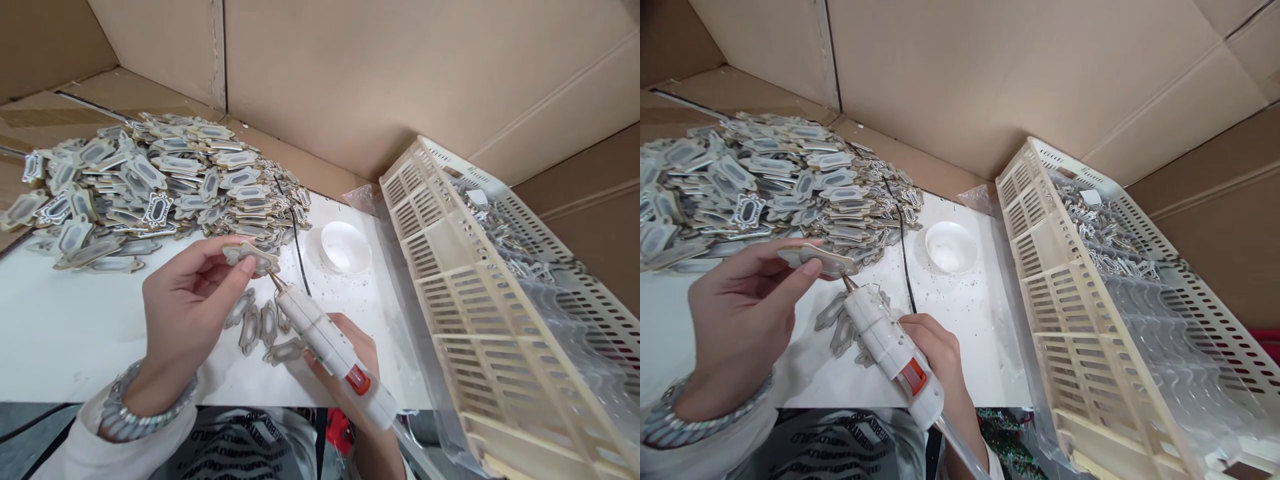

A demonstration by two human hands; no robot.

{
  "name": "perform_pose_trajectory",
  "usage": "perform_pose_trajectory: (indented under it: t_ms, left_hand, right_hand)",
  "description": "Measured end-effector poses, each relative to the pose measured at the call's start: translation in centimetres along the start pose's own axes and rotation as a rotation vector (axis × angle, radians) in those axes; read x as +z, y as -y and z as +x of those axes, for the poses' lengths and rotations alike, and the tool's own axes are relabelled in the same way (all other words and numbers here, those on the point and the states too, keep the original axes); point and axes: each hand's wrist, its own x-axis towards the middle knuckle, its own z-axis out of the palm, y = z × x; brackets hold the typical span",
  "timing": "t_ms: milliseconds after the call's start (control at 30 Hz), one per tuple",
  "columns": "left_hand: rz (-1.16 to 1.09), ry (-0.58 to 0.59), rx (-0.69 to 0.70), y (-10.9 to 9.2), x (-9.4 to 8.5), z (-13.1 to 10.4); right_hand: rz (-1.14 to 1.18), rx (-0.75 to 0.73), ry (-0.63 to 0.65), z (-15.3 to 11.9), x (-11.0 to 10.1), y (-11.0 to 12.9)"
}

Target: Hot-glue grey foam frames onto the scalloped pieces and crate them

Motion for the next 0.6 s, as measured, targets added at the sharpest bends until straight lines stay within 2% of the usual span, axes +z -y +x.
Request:
perform_pose_trajectory:
  t_ms: [233,400,600]
  left_hand:
    - [0.01,0.018,0.079,-0.3,0.1,-0.1]
    - [0.066,-0.037,0.073,0.3,-0.1,-0.1]
    - [0.047,-0.034,0.047,0.5,-0.1,0.0]
  right_hand:
    - [-0.091,-0.015,-0.015,-0.6,0.3,0.0]
    - [-0.051,0.069,-0.025,-0.5,0.0,0.9]
    - [-0.016,0.103,-0.02,-0.3,-0.2,1.2]
